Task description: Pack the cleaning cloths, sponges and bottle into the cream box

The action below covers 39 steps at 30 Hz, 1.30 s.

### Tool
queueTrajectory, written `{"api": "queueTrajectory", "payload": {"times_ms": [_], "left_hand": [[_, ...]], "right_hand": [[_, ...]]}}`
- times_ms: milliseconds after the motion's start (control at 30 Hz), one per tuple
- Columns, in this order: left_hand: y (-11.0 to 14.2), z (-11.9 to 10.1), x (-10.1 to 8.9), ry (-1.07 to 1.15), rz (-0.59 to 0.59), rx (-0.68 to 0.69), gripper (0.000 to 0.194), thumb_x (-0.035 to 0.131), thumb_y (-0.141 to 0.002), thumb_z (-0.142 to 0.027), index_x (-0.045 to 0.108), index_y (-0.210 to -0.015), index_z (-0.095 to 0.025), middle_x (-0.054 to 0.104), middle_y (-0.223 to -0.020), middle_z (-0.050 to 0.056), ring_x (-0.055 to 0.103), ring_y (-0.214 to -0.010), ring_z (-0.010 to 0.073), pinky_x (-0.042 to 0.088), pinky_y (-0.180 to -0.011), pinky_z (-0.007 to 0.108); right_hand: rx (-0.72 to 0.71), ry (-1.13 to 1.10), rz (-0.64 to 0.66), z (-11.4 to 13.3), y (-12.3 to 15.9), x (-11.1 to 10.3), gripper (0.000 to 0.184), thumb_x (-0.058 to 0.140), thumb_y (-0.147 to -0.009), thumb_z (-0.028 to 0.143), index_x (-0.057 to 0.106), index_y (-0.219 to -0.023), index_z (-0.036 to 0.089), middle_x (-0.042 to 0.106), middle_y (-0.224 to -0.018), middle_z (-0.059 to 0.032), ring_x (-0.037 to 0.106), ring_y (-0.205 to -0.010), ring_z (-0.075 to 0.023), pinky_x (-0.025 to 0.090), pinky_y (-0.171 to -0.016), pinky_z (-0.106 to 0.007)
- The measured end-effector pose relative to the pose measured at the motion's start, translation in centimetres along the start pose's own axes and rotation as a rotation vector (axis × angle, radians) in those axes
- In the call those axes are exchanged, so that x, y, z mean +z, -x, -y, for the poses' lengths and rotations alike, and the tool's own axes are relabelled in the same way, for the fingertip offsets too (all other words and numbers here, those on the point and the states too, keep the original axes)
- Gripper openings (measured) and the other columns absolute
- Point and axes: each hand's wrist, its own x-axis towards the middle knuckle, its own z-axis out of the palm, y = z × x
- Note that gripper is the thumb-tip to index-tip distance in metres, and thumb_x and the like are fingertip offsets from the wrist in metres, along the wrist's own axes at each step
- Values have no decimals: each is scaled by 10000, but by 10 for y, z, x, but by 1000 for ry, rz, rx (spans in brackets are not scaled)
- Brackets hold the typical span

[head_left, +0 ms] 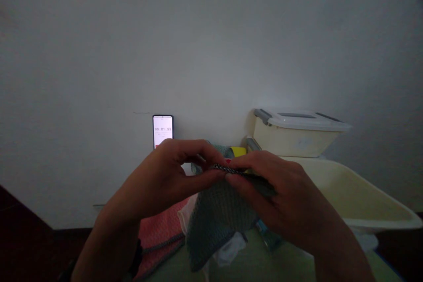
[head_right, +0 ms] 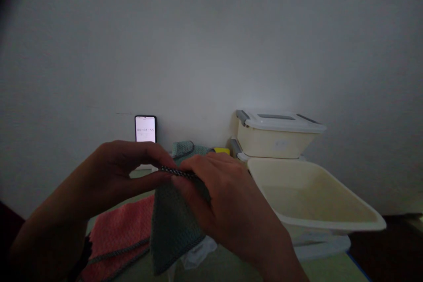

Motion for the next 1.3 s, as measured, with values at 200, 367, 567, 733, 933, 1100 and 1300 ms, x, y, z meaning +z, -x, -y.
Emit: {"api": "queueTrajectory", "payload": {"times_ms": [200,367,567,733,933,1100,1300], "left_hand": [[-5,0,4,111,-69,-71,88,654,-787,-243,655,-870,-212,676,-759,-57,615,-658,71,493,-588,138],[-6,1,8,10,14,-58,92,617,-814,-265,676,-852,-205,695,-759,-43,628,-683,89,495,-640,161],[1,-4,4,-136,144,-87,120,574,-840,-304,640,-900,-223,687,-782,-50,628,-709,100,484,-662,178],[-1,-5,7,-200,163,-79,180,494,-883,-298,645,-935,-216,678,-767,-36,611,-689,101,451,-638,188],[-6,-4,12,-250,152,-79,134,510,-857,-252,622,-847,-180,638,-714,-32,580,-654,95,413,-606,184],[-12,-1,17,-346,226,-18,177,530,-837,-236,548,-677,-163,493,-568,-65,450,-517,70,326,-516,184],[-16,4,23,-350,304,-34,195,457,-885,-238,542,-726,-166,454,-572,-63,443,-521,79,303,-509,191]], "right_hand": [[32,-48,-46,-2,-3,-1,100,507,-894,188,583,-950,219,655,-796,58,588,-701,-64,391,-623,-171],[147,-60,95,-8,-4,1,145,520,-887,340,600,-925,225,661,-799,40,596,-724,-102,391,-617,-208],[117,-148,90,-9,-6,0,105,512,-897,284,596,-850,240,656,-754,75,586,-662,-61,388,-612,-172],[150,-107,28,-7,-6,3,91,509,-896,300,564,-871,232,618,-725,68,559,-634,-65,375,-580,-180],[148,-106,-11,-8,-7,8,83,492,-903,255,527,-846,205,566,-696,50,528,-616,-82,371,-580,-206],[184,-94,-277,-20,-10,10,93,486,-900,266,517,-838,204,508,-652,52,480,-557,-78,367,-519,-195],[246,-108,-473,-35,-11,7,125,486,-897,292,516,-815,202,507,-652,43,477,-552,-84,370,-498,-206]]}}
